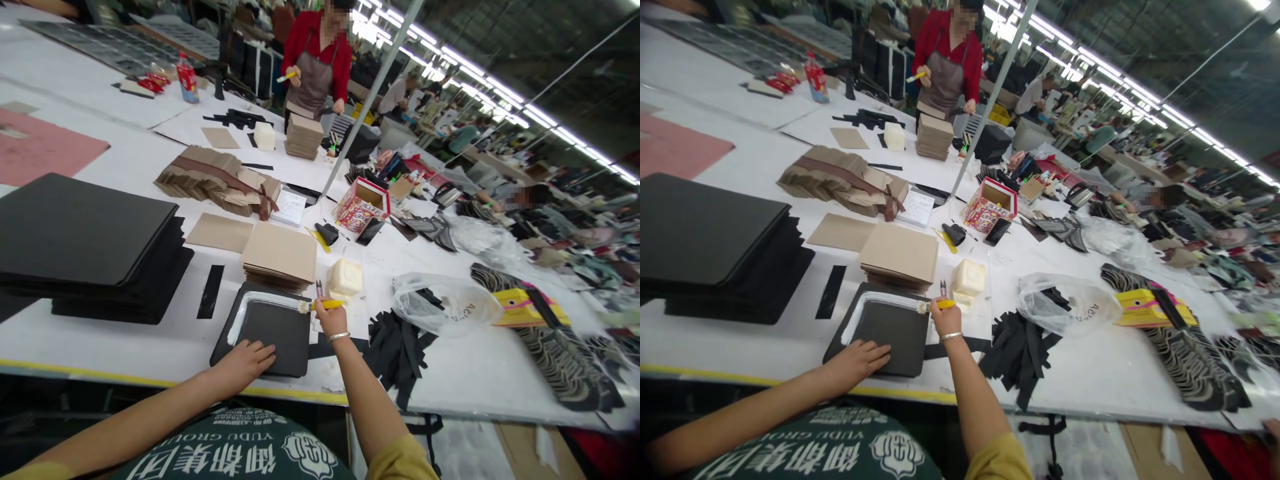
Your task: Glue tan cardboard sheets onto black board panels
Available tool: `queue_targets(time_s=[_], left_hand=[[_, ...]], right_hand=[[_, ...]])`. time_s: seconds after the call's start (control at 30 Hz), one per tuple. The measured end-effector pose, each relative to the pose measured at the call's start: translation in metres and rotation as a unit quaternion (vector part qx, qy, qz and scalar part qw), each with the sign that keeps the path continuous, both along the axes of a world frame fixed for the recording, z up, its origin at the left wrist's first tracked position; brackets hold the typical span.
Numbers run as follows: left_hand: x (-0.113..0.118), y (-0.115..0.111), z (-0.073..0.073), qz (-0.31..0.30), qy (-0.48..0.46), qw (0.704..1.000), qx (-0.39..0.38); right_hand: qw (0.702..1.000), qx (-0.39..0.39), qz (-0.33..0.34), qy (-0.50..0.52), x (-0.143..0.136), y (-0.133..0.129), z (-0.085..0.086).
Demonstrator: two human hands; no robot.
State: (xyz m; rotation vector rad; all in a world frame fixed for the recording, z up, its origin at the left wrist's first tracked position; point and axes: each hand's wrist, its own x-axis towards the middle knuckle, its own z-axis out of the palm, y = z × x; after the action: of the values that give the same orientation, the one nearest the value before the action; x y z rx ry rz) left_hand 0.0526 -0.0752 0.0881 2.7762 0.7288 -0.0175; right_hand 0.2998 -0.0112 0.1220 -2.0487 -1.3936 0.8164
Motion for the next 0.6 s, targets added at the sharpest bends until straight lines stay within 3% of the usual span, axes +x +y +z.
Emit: queue_targets(time_s=[0.2, 0.47, 0.6], left_hand=[[0.001, -0.001, -0.006, 0.0, 0.017, 1.0, -0.003], [0.002, -0.002, -0.008, 0.014, 0.021, 1.0, -0.013], [0.004, -0.003, -0.007, 0.01, 0.019, 0.999, -0.024]], right_hand=[[0.999, 0.029, -0.013, -0.037, -0.007, -0.014, -0.005], [1.0, 0.018, -0.014, -0.017, -0.022, -0.107, -0.007], [0.999, 0.015, -0.03, -0.013, -0.026, -0.124, 0.0]])
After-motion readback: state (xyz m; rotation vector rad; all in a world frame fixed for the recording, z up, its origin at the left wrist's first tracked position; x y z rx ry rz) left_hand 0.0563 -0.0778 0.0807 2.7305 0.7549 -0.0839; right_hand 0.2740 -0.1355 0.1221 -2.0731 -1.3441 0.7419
